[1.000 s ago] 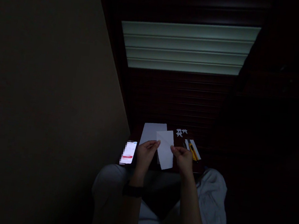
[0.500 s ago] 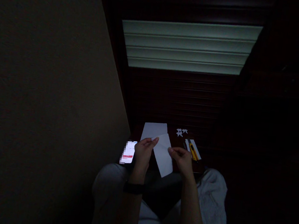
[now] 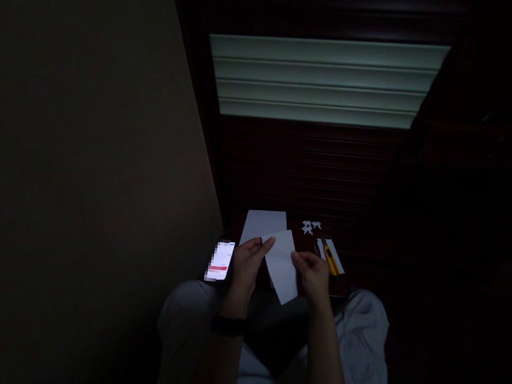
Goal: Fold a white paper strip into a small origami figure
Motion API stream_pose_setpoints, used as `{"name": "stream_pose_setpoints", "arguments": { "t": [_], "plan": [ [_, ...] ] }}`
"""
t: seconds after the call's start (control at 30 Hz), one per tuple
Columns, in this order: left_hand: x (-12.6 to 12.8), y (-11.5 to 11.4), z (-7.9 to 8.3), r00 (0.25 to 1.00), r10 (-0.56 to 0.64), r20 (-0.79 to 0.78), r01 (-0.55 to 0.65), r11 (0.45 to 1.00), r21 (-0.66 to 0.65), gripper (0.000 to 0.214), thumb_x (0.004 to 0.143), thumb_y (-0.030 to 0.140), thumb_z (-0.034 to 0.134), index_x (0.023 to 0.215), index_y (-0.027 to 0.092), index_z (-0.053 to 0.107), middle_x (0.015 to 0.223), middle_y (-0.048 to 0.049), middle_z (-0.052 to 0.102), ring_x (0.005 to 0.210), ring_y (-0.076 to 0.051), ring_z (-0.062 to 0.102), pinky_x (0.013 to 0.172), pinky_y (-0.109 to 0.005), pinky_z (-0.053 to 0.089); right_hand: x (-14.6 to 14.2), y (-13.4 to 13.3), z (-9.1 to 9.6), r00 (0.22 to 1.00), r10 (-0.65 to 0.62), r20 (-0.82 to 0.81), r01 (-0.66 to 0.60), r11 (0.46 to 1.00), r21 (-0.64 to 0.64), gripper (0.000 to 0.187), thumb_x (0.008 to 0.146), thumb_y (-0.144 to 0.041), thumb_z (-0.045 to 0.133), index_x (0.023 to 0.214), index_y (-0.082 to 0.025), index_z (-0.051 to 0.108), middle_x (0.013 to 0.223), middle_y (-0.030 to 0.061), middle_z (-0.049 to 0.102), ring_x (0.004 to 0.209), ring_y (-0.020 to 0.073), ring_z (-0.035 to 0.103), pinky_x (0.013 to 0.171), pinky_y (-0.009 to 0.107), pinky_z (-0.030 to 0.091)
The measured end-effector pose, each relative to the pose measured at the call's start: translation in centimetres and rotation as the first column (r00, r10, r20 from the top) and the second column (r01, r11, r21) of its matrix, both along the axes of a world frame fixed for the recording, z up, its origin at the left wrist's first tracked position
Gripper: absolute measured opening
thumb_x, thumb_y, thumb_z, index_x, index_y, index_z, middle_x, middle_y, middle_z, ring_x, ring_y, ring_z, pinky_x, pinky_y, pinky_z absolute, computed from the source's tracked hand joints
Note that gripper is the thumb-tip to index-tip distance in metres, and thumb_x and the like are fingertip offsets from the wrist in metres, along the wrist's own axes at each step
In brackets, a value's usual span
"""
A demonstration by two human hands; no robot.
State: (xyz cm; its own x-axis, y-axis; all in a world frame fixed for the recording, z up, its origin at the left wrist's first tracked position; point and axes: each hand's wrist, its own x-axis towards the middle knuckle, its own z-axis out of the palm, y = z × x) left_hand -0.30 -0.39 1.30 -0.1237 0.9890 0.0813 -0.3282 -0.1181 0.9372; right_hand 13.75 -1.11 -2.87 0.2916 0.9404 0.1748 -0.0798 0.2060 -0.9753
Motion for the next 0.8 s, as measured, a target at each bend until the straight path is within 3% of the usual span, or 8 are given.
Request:
{"name": "stream_pose_setpoints", "arguments": {
  "t": [0.13,0.43,0.67,0.8],
  "plan": [
    [0.4,-0.5,0.1,0.983,-0.160,-0.087,0.160,0.987,-0.004,0.034,0.062,0.036,0.071,0.083,0.011,0.065,0.077,-0.0076,0.069,0.065,-0.019,0.064,0.060,-0.027,0.050,-0.3,0.2,-0.1,0.997,-0.071,-0.040,0.071,0.997,0.014,0.027,0.067,-0.039,0.066,0.075,-0.014,0.068,0.065,0.0035,0.066,0.059,0.0163,0.058,0.055,0.026,0.044],
    [0.0,-0.1,-0.7,0.972,-0.120,-0.202,0.120,0.993,-0.011,0.032,0.057,0.034,0.074,0.077,0.010,0.067,0.071,-0.0069,0.070,0.064,-0.020,0.065,0.057,-0.027,0.051,-0.6,0.4,1.0,0.998,-0.063,-0.007,0.063,0.997,0.052,0.023,0.064,-0.035,0.070,0.074,-0.015,0.067,0.069,0.0028,0.065,0.064,0.0162,0.057,0.059,0.026,0.044],
    [0.1,-0.4,-0.6,0.958,-0.206,-0.202,0.202,0.979,-0.040,0.038,0.056,0.029,0.076,0.087,0.010,0.065,0.083,-0.0101,0.070,0.074,-0.023,0.065,0.063,-0.030,0.052,-0.6,0.2,0.7,0.988,-0.080,-0.134,0.084,0.996,0.023,0.021,0.060,-0.033,0.072,0.068,-0.014,0.067,0.060,0.0008,0.062,0.055,0.0136,0.053,0.055,0.026,0.041],
    [0.3,-0.3,-1.0,0.954,-0.177,-0.240,0.177,0.984,-0.023,0.040,0.054,0.027,0.077,0.089,0.011,0.064,0.084,-0.0100,0.070,0.073,-0.022,0.065,0.062,-0.029,0.052,-0.5,0.1,0.8,0.985,-0.028,-0.171,0.032,0.999,0.022,0.022,0.059,-0.032,0.073,0.071,-0.014,0.067,0.062,0.0007,0.064,0.057,0.0139,0.055,0.056,0.026,0.042]
  ]
}}
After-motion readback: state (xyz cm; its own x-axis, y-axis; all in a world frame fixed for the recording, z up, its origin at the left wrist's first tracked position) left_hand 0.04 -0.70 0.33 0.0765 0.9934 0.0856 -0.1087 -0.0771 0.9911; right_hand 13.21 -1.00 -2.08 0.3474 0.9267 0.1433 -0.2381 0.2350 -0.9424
